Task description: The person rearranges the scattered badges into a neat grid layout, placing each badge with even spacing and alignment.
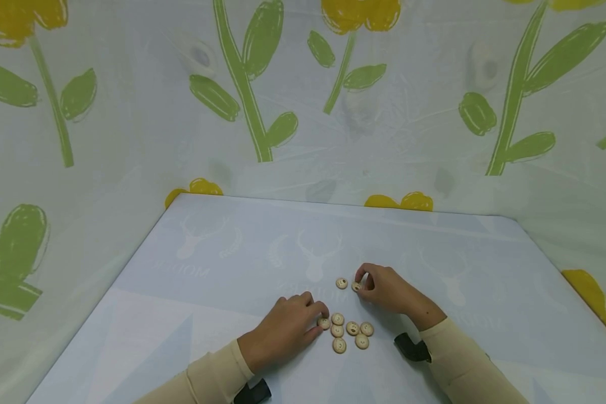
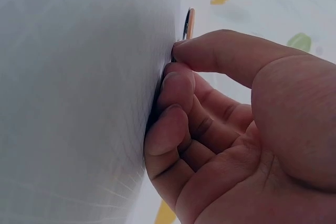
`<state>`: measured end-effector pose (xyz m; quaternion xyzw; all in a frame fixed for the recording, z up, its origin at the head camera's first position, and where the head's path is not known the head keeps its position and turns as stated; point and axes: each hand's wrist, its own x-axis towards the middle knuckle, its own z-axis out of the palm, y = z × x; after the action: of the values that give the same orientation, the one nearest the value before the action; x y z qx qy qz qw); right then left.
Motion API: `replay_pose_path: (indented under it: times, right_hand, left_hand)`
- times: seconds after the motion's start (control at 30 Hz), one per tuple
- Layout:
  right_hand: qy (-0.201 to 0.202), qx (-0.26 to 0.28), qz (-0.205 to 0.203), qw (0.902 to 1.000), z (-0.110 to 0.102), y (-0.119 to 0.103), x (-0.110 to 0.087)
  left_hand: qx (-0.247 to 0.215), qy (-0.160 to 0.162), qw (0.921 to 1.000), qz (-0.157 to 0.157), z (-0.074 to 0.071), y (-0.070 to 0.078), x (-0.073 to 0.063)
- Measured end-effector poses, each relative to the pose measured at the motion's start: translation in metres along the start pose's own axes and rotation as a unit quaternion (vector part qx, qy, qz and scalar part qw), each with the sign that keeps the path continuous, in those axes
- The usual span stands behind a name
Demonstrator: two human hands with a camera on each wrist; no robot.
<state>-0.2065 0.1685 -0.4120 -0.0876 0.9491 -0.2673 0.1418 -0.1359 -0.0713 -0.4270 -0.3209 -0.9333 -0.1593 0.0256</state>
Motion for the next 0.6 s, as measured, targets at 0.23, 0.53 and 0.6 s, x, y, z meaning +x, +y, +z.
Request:
replay_pose_path:
  times: [0.23,0.53,0.6]
  right_hand:
    - [-0.004,0.004,-0.013,0.9999,-0.001,-0.002,-0.003]
    - [-0.037,0.011,-0.032,0.9987,-0.004,-0.005,-0.013]
    - [-0.045,0.012,-0.044,0.9980,-0.005,-0.005,-0.015]
  left_hand:
    - [-0.001,0.002,1.0000,0.000,-0.001,0.000,-0.002]
    - [0.000,0.010,0.9999,0.006,0.001,-0.002,-0.003]
    - [-0.002,0.011,0.9999,0.007,0.001,-0.003,-0.003]
